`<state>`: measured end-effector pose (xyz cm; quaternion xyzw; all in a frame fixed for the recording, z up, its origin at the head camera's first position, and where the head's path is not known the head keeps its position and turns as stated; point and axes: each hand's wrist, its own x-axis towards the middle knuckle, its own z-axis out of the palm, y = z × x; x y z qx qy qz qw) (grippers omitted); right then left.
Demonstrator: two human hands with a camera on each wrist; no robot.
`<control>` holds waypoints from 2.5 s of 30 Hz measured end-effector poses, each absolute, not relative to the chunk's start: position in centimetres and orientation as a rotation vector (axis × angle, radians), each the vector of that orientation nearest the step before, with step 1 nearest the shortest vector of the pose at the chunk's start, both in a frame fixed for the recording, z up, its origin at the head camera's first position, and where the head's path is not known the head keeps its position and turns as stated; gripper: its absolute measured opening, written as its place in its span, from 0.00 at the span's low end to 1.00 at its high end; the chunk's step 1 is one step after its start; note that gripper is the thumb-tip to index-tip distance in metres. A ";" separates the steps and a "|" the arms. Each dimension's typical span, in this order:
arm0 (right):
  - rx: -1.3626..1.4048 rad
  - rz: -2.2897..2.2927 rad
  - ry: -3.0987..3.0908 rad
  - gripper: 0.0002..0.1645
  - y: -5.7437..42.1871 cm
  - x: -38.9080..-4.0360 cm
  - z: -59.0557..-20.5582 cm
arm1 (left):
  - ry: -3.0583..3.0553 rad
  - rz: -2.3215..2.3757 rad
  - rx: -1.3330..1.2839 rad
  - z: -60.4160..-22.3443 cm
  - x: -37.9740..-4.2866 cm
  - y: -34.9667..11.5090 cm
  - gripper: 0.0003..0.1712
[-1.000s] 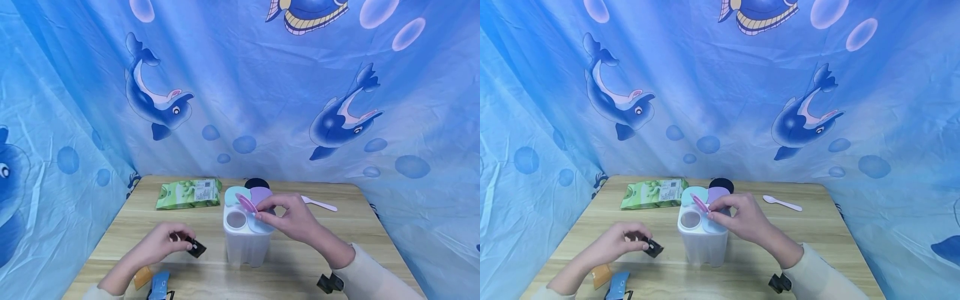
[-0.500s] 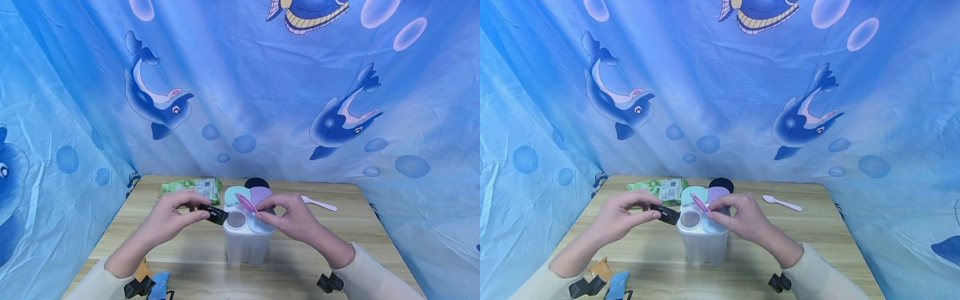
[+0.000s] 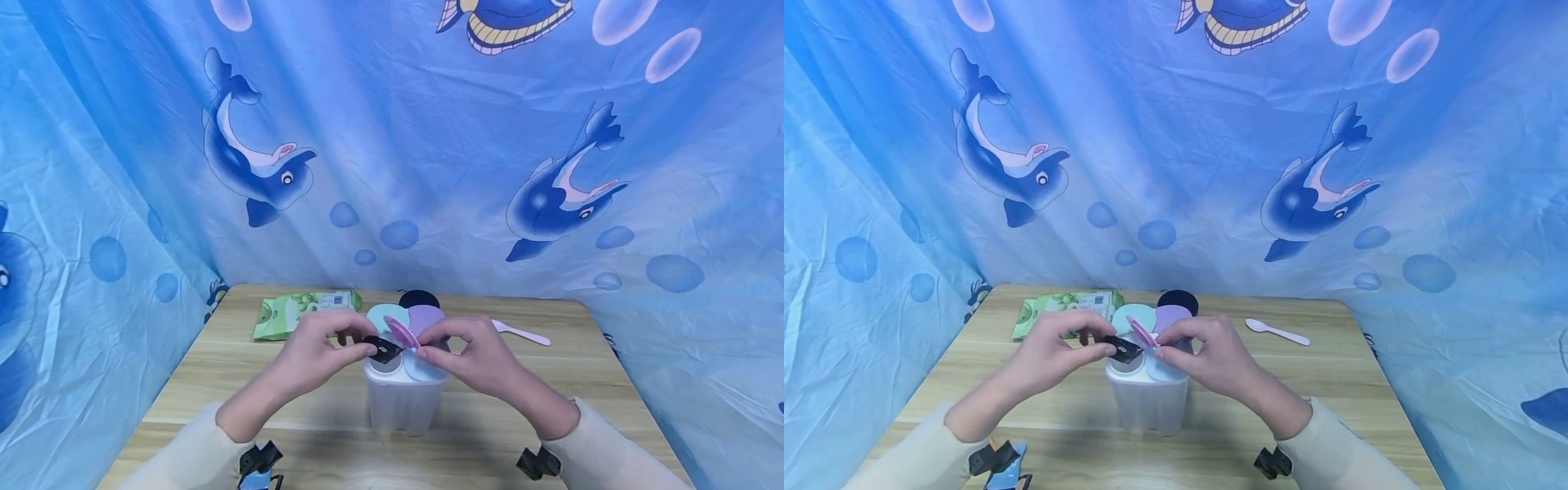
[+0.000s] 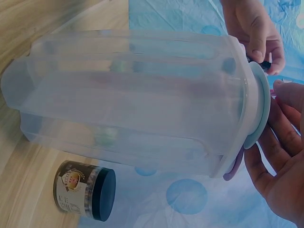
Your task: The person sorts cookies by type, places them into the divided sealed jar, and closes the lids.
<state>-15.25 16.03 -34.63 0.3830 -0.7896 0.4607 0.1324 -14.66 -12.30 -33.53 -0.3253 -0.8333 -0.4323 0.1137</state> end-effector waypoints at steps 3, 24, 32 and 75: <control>1.112 1.336 -2.290 0.07 16.0 -15.2 -34.6 | -2.420 -1.214 -1.031 -33.6 -14.7 -11.9 0.12; 1.140 1.332 -2.288 0.07 15.8 -15.4 -34.6 | -2.448 -0.899 -1.193 -33.8 -14.9 -10.7 0.06; 1.140 1.331 -2.288 0.06 15.8 -15.3 -34.5 | -2.516 -0.827 -1.165 -33.5 -14.9 -10.8 0.05; 1.122 1.309 -2.272 0.07 15.9 -15.5 -34.7 | -2.865 -1.051 -0.513 -40.8 -13.4 -25.2 0.11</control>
